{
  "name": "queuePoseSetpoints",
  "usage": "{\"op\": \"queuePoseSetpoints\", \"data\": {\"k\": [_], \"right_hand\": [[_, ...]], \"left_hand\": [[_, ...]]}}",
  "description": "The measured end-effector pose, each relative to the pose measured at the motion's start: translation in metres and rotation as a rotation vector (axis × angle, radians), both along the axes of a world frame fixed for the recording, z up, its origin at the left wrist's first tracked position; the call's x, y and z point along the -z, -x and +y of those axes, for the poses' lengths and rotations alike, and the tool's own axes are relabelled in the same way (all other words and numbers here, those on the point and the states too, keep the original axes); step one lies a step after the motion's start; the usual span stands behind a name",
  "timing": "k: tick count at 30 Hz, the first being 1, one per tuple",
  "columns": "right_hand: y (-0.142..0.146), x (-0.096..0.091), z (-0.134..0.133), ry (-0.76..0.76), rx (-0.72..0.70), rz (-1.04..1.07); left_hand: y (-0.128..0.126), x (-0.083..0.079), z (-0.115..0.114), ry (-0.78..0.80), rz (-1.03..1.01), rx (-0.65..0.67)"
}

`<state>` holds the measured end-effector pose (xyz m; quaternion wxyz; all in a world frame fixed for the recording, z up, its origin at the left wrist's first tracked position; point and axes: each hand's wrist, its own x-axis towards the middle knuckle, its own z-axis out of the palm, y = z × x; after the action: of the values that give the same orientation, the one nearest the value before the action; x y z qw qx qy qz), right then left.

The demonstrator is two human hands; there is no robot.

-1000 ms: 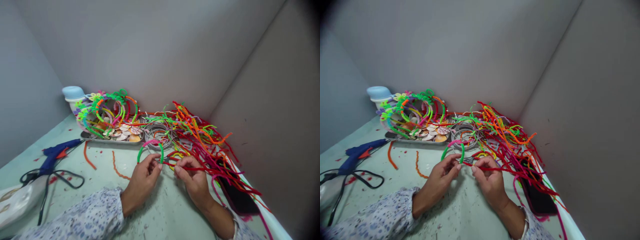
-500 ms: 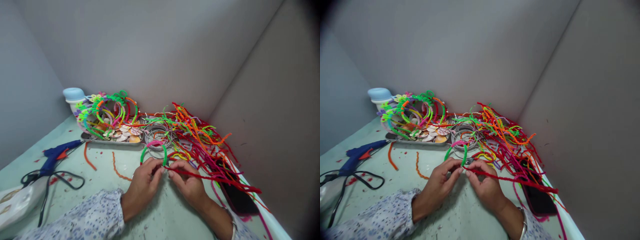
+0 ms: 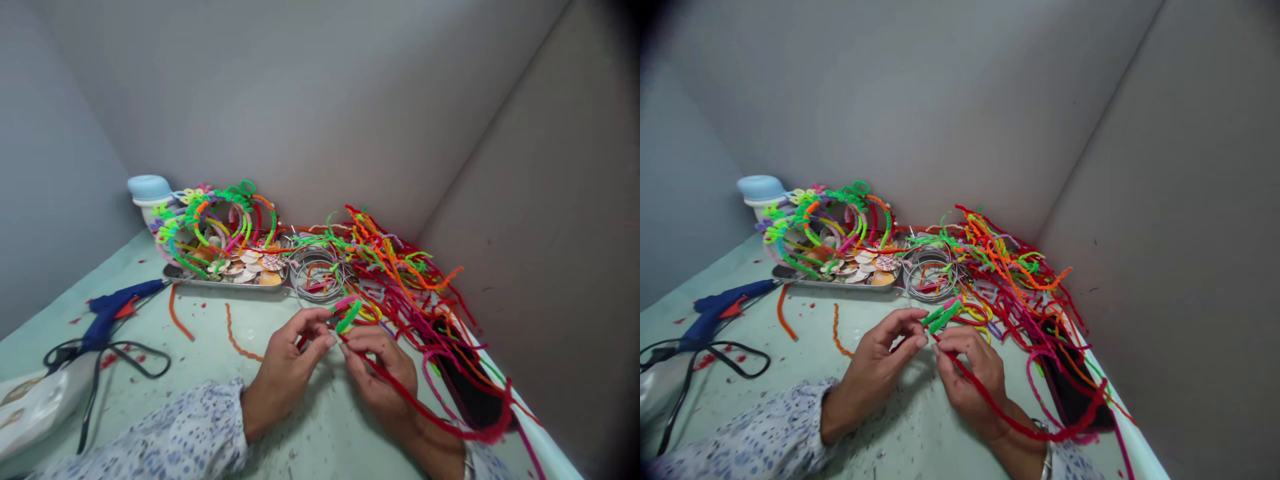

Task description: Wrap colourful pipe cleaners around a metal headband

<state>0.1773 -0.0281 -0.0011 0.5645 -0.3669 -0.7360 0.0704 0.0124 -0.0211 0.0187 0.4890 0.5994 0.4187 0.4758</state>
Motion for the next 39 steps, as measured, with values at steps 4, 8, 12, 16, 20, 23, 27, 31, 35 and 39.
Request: {"op": "queuePoseSetpoints", "data": {"k": [4, 8, 12, 16, 20, 23, 27, 31, 35, 39], "right_hand": [[0.000, 0.002, 0.000, -0.013, 0.009, -0.005], [0.000, 0.003, 0.000, -0.029, 0.006, -0.020], [0.000, 0.002, 0.000, -0.062, 0.008, -0.038], [0.000, 0.001, 0.000, -0.070, 0.018, -0.063], [0.000, 0.000, -0.001, -0.093, 0.026, -0.088], [0.000, -0.002, -0.001, -0.117, 0.011, -0.110], [-0.002, -0.002, -0.001, -0.129, 0.000, -0.129], [-0.003, -0.001, -0.001, -0.143, 0.039, -0.157], [-0.006, -0.004, -0.001, -0.195, 0.074, -0.194], [-0.008, -0.005, 0.002, -0.254, 0.124, -0.236]], "left_hand": [[0.000, -0.002, 0.003, 0.099, -0.014, 0.029], [0.000, -0.006, 0.003, 0.069, 0.059, 0.032], [0.001, -0.007, 0.002, 0.032, 0.074, 0.030], [0.003, -0.006, 0.001, -0.007, 0.082, 0.033], [0.003, -0.007, 0.001, -0.090, 0.142, -0.013], [0.003, -0.011, 0.000, -0.155, 0.202, -0.054], [0.002, -0.017, -0.002, -0.194, 0.229, -0.082], [0.001, -0.022, -0.002, -0.199, 0.227, -0.065], [0.002, -0.025, 0.000, -0.219, 0.238, -0.067], [0.003, -0.026, 0.000, -0.244, 0.252, -0.064]]}}
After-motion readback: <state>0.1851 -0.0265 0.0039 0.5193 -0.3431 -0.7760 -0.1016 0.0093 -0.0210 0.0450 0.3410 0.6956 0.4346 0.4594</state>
